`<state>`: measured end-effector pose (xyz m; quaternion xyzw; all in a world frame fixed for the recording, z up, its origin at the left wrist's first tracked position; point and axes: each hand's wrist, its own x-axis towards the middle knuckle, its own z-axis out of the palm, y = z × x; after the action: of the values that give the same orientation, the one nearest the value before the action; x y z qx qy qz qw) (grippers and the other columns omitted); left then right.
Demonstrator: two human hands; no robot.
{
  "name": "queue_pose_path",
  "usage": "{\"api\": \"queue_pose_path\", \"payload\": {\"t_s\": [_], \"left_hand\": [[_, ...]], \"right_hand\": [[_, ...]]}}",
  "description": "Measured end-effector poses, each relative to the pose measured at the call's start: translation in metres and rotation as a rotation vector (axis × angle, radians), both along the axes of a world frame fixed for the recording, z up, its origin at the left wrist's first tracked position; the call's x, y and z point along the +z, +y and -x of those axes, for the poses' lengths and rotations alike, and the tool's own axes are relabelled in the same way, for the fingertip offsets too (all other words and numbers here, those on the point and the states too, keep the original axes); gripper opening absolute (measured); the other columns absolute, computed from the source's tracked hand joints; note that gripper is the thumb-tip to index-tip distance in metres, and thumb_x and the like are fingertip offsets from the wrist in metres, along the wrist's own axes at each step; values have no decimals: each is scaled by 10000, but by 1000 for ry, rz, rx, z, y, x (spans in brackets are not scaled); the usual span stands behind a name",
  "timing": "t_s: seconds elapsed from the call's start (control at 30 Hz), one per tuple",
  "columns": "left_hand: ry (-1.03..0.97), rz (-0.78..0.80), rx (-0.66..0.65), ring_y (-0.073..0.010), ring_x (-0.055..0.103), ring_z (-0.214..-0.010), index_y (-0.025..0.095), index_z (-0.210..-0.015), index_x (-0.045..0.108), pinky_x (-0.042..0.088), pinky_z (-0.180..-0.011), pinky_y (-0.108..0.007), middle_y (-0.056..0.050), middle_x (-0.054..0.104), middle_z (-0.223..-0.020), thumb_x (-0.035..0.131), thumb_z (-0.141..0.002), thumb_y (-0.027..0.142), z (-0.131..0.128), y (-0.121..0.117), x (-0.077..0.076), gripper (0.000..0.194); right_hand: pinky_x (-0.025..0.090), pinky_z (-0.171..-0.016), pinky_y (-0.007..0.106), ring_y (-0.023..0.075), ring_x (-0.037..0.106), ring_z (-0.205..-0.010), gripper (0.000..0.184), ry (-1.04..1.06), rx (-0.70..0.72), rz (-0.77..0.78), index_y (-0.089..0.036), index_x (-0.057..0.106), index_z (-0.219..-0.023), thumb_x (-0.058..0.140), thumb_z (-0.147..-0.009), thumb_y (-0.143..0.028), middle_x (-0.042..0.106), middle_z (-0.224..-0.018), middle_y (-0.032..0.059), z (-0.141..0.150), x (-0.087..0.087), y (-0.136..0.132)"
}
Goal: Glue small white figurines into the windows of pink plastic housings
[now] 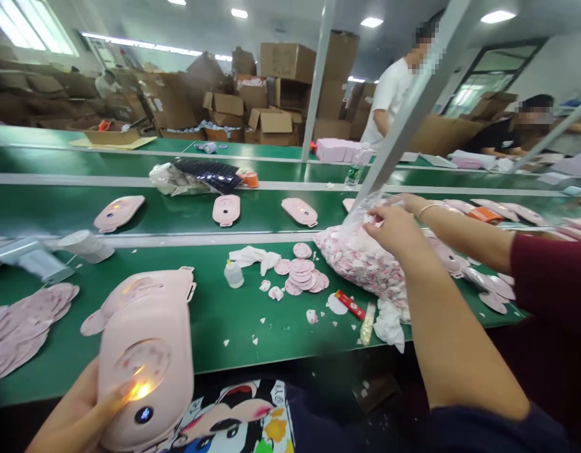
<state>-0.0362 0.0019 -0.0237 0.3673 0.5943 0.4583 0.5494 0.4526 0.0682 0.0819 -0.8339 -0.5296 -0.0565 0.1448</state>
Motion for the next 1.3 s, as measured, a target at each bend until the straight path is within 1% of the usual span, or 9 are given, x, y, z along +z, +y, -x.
{"api": "queue_pose_path", "payload": {"t_s": [0.13,0.23,0.27,0.4,0.53,0.77,1.0,1.2,1.3], "left_hand": [[-91,-75,-162,-334,699,-971,182,-1182,632,594,-759,-353,-119,747,-1068,850,-624,370,-21,2,13,627],[-171,-80,-286,-340,671,-1064,193,-1315,556,572,-835,-377,-144,709,-1180,814,-701,366,-33,3,16,688],[-197,-91,-314,-339,655,-1103,203,-1341,536,558,-871,-384,-143,692,-1221,799,-726,360,-36,2,16,687],[-333,-124,-420,-340,580,-1225,237,-1368,505,490,-989,-428,-126,632,-1327,742,-804,346,-45,-5,16,621],[-379,-143,-456,-334,536,-1271,236,-1380,487,427,-1060,-468,-117,605,-1349,713,-840,353,-49,-13,16,597],[-435,-226,-477,-302,518,-1272,282,-1381,487,411,-1074,-448,-75,578,-1376,676,-883,320,-48,-16,8,535],[-383,-211,-444,-282,561,-1210,262,-1384,459,454,-1021,-410,-88,607,-1311,742,-830,324,-53,-15,6,625],[-416,-223,-391,-274,612,-1140,247,-1302,534,510,-942,-381,-85,641,-1256,734,-831,328,-55,-14,6,519],[-461,-225,-396,-262,651,-1071,233,-1276,546,545,-872,-358,-86,671,-1203,726,-839,317,-55,-15,8,479]], "right_hand": [[562,-749,419,257,649,-818,292,154,332,-119,-345,643,-1121,615,-831,-365,678,-997,46,92,-7,-49],[577,-707,432,228,644,-804,309,465,832,-185,-485,589,-1153,599,-870,-359,664,-947,-11,167,-25,-78],[583,-696,437,229,640,-811,360,550,922,-209,-516,575,-1184,611,-871,-341,653,-928,-8,188,-32,-84],[573,-694,486,261,599,-853,482,650,1003,-287,-536,552,-1278,628,-870,-292,580,-911,39,241,-51,-88],[537,-711,493,259,558,-829,398,589,966,-325,-472,608,-1251,638,-886,-315,526,-876,49,251,-55,-84],[473,-725,409,207,509,-809,244,450,975,-325,-174,725,-1092,703,-869,-269,520,-860,57,255,-48,-90],[442,-727,419,211,493,-803,248,390,973,-319,-171,734,-1095,680,-853,-185,515,-876,65,256,-48,-92],[464,-741,391,194,497,-829,307,401,1008,-374,-131,681,-1140,686,-839,-193,503,-889,60,253,-45,-95],[449,-700,352,167,483,-788,190,423,1002,-429,-144,678,-996,643,-815,-97,473,-840,33,252,-45,-98]]}}
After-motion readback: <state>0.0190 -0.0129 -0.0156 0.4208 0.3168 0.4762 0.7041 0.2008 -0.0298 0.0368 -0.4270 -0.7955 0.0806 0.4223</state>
